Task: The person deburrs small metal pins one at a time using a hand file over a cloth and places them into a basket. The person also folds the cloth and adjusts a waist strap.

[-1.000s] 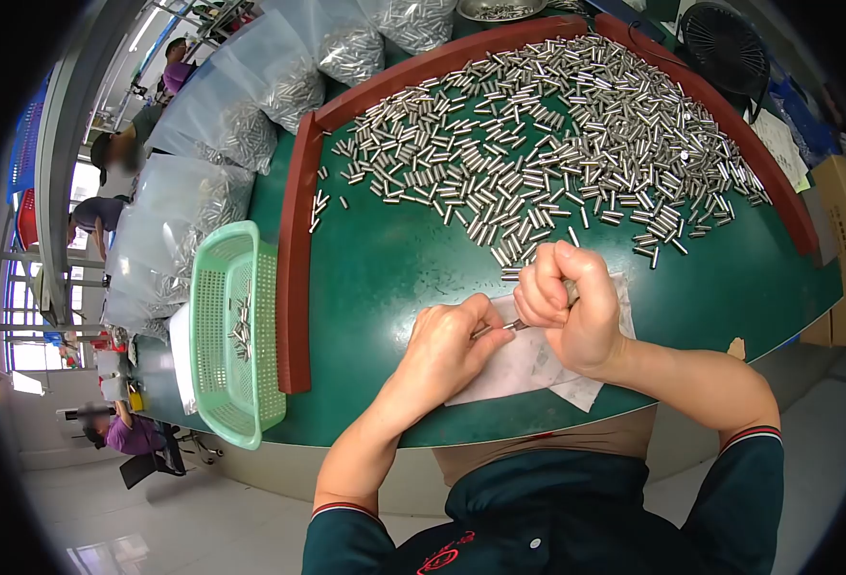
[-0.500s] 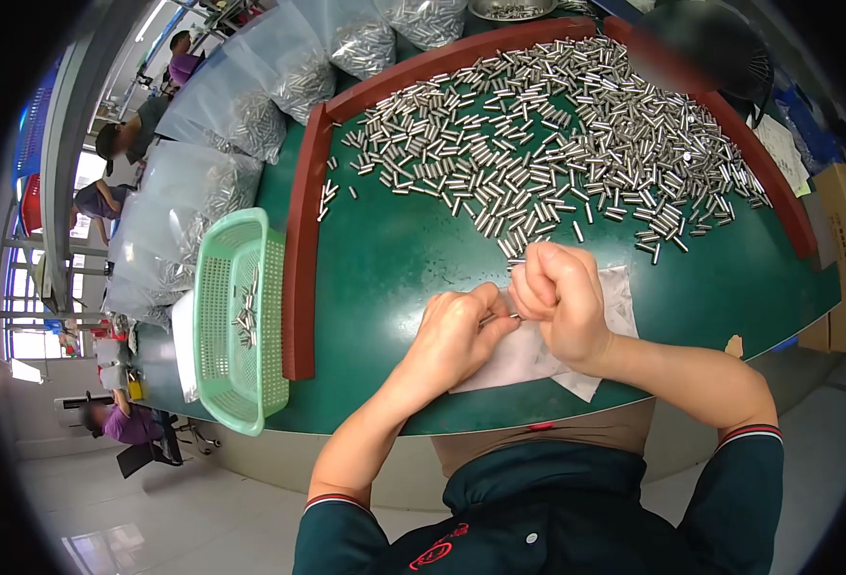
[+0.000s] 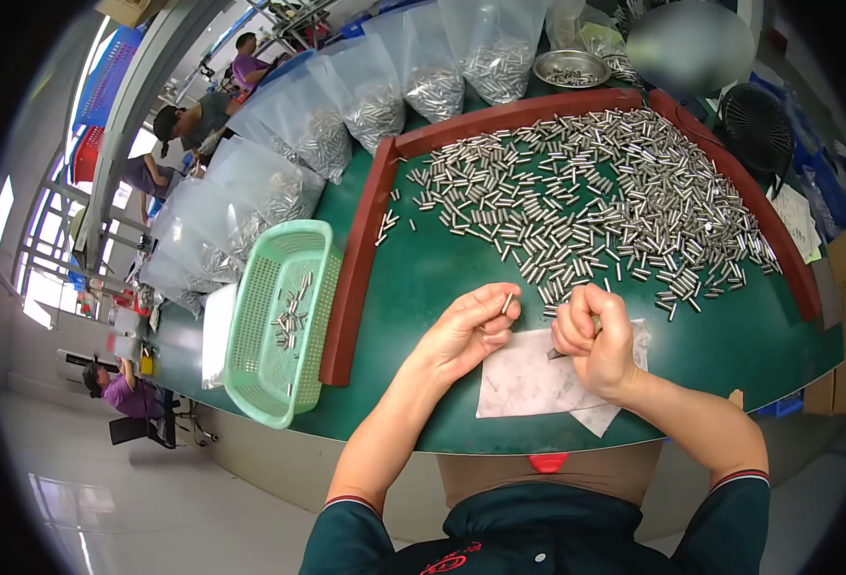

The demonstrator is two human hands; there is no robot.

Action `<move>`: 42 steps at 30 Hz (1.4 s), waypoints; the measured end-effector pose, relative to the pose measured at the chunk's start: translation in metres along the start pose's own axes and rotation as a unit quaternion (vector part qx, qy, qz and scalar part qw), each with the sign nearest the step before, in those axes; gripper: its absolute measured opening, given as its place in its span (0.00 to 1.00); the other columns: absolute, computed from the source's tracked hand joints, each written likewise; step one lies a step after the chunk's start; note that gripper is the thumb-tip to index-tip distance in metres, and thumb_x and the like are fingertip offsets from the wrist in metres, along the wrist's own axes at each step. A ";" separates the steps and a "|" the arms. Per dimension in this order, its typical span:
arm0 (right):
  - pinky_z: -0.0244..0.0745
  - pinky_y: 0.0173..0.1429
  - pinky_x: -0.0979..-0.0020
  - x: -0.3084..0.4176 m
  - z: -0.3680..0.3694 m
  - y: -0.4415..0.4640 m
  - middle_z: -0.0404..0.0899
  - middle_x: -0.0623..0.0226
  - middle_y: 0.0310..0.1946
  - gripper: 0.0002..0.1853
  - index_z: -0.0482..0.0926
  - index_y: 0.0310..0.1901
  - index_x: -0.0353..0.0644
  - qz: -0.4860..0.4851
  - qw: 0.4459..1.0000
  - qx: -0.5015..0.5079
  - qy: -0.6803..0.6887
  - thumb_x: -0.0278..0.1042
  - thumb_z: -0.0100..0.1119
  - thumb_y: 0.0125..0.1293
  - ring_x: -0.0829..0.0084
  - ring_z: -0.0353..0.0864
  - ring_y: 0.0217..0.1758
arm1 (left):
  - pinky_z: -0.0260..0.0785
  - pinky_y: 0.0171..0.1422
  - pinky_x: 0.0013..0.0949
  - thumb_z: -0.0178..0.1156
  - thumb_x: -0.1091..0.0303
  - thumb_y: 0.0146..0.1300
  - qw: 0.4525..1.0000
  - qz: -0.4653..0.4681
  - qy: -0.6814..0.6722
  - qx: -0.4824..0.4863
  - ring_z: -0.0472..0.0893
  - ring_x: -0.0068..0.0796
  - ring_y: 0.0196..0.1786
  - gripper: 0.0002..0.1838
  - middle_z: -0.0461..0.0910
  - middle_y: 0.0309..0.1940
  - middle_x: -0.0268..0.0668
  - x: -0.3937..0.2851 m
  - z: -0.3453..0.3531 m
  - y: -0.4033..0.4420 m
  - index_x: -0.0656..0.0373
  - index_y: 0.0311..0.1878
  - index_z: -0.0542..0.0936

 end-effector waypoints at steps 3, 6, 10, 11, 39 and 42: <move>0.43 0.18 0.78 -0.001 -0.001 -0.002 0.52 0.74 0.08 0.21 0.55 0.14 0.44 0.002 1.000 0.001 0.001 0.39 0.36 0.66 0.82 0.45 0.12 | 0.54 0.26 0.17 0.52 0.66 0.65 0.997 -0.003 0.020 -0.070 0.59 0.14 0.21 0.09 0.72 0.27 0.32 -0.001 0.000 -0.003 0.62 0.41 0.73; 0.43 0.17 0.77 0.000 0.001 0.000 0.52 0.74 0.07 0.21 0.55 0.14 0.45 -0.003 1.000 0.001 -0.004 0.38 0.36 0.66 0.82 0.44 0.11 | 0.49 0.22 0.19 0.46 0.60 0.68 0.998 0.050 -0.035 0.000 0.56 0.15 0.19 0.14 0.63 0.21 0.28 -0.017 -0.012 -0.008 0.62 0.41 0.71; 0.43 0.17 0.77 0.002 0.002 -0.001 0.52 0.74 0.07 0.20 0.55 0.14 0.45 -0.005 1.000 0.009 -0.021 0.37 0.35 0.65 0.83 0.44 0.12 | 0.63 0.28 0.31 0.46 0.67 0.67 0.507 0.495 0.602 -0.367 0.73 0.27 0.24 0.12 0.74 0.23 0.37 -0.104 0.010 -0.078 0.64 0.34 0.75; 0.43 0.17 0.77 0.003 0.003 -0.001 0.52 0.74 0.07 0.20 0.55 0.14 0.45 -0.005 1.000 0.011 -0.021 0.37 0.35 0.65 0.83 0.44 0.12 | 0.67 0.36 0.38 0.46 0.69 0.66 0.401 0.457 0.646 -0.461 0.77 0.42 0.30 0.11 0.77 0.27 0.44 -0.118 0.009 -0.098 0.66 0.35 0.75; 0.44 0.18 0.77 0.004 0.006 -0.004 0.53 0.73 0.08 0.20 0.56 0.13 0.44 0.007 0.999 0.029 -0.044 0.36 0.36 0.64 0.82 0.46 0.12 | 0.54 0.56 0.45 0.54 0.45 0.55 0.404 0.331 0.823 -0.226 0.64 0.38 0.53 0.24 0.66 0.46 0.37 -0.135 -0.043 0.157 0.47 0.52 0.72; 0.44 0.19 0.77 0.004 0.006 -0.003 0.53 0.72 0.08 0.20 0.56 0.14 0.43 -0.004 0.999 0.032 -0.038 0.37 0.37 0.64 0.82 0.46 0.12 | 0.53 0.58 0.44 0.51 0.49 0.58 0.404 0.315 0.829 -0.223 0.64 0.40 0.54 0.19 0.66 0.48 0.39 -0.120 -0.045 0.144 0.47 0.50 0.72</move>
Point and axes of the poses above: each hand's wrist, its own y-axis towards the middle knuckle, its own z-axis out of the palm, x = y × z, the point moved 4 cm from there along y, towards the middle knuckle
